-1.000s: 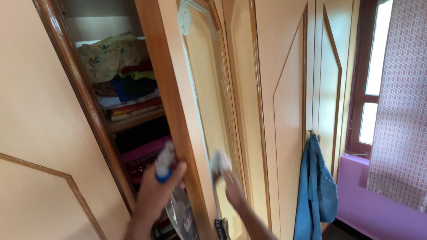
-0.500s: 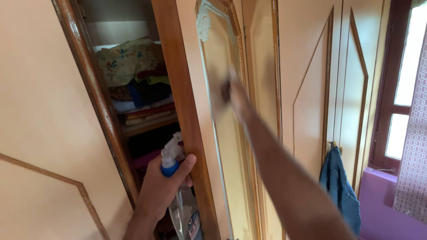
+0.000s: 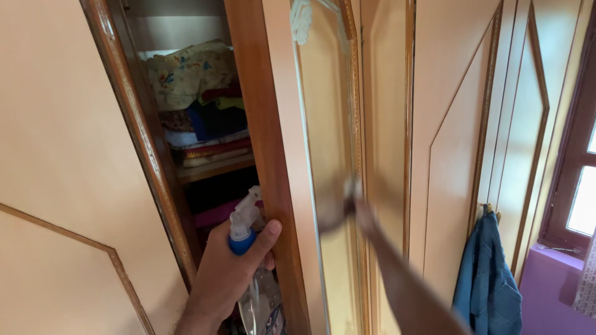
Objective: The person sprays a cleaning solution onto a wardrobe mirror and wipes it with a cloth. They then wipe the wooden wardrobe doors and handles, moving around the room to clean different sections of the furniture.
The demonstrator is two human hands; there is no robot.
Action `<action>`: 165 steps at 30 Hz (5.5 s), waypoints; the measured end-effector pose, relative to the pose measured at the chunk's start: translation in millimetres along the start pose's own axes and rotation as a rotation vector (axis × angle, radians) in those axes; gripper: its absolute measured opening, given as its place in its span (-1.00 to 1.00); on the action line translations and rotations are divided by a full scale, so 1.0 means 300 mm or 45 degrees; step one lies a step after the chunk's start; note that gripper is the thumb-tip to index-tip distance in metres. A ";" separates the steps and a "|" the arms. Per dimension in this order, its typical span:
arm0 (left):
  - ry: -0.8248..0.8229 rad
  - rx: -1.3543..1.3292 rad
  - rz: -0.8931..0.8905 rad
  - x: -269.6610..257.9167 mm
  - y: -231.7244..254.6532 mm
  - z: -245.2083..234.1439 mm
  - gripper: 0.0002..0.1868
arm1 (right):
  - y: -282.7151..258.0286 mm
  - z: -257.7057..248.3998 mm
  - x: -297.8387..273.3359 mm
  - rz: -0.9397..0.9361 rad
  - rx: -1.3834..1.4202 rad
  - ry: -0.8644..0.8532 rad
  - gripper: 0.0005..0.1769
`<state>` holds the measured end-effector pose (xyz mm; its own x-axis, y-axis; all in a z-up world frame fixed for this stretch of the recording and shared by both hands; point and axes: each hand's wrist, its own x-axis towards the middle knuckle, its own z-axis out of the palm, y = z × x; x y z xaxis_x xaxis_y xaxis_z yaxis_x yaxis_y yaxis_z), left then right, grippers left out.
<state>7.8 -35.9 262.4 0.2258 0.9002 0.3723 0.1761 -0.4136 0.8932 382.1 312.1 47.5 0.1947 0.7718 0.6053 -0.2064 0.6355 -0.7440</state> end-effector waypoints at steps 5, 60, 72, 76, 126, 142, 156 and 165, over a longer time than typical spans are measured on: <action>0.019 -0.053 0.012 0.002 -0.002 0.015 -0.50 | 0.091 0.140 -0.743 0.494 -0.051 0.221 -0.31; -0.022 -0.115 0.029 -0.002 0.007 0.025 -0.53 | -0.413 0.428 -0.525 0.377 -0.111 0.376 -0.36; -0.045 -0.049 0.018 0.003 0.009 0.023 -0.52 | -0.617 0.440 -0.257 0.208 -0.194 0.273 -0.41; -0.037 -0.057 0.027 -0.003 0.010 0.024 -0.53 | -0.686 0.465 -0.075 -0.142 -0.219 0.109 -0.46; -0.175 -0.119 0.257 -0.042 0.055 -0.046 -0.57 | -1.660 0.883 -0.243 -1.295 -1.241 0.281 -0.46; -0.167 -0.166 0.147 -0.154 -0.102 -0.245 -0.54 | -0.987 0.670 -1.075 -1.429 -2.290 -0.836 -0.50; -0.009 0.103 0.559 -0.044 0.389 -0.444 -0.68 | -1.943 1.030 -0.193 -1.917 -2.653 0.048 -0.45; -0.051 -0.182 0.506 -0.074 0.217 -0.388 -0.71 | -1.674 0.928 -0.360 -1.512 -2.286 0.113 -0.34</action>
<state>-97.3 -67.1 341.6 0.2870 0.6672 0.6874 -0.0663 -0.7020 0.7091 197.8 -84.9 434.7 -0.4419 0.0936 0.8922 0.8930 -0.0491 0.4474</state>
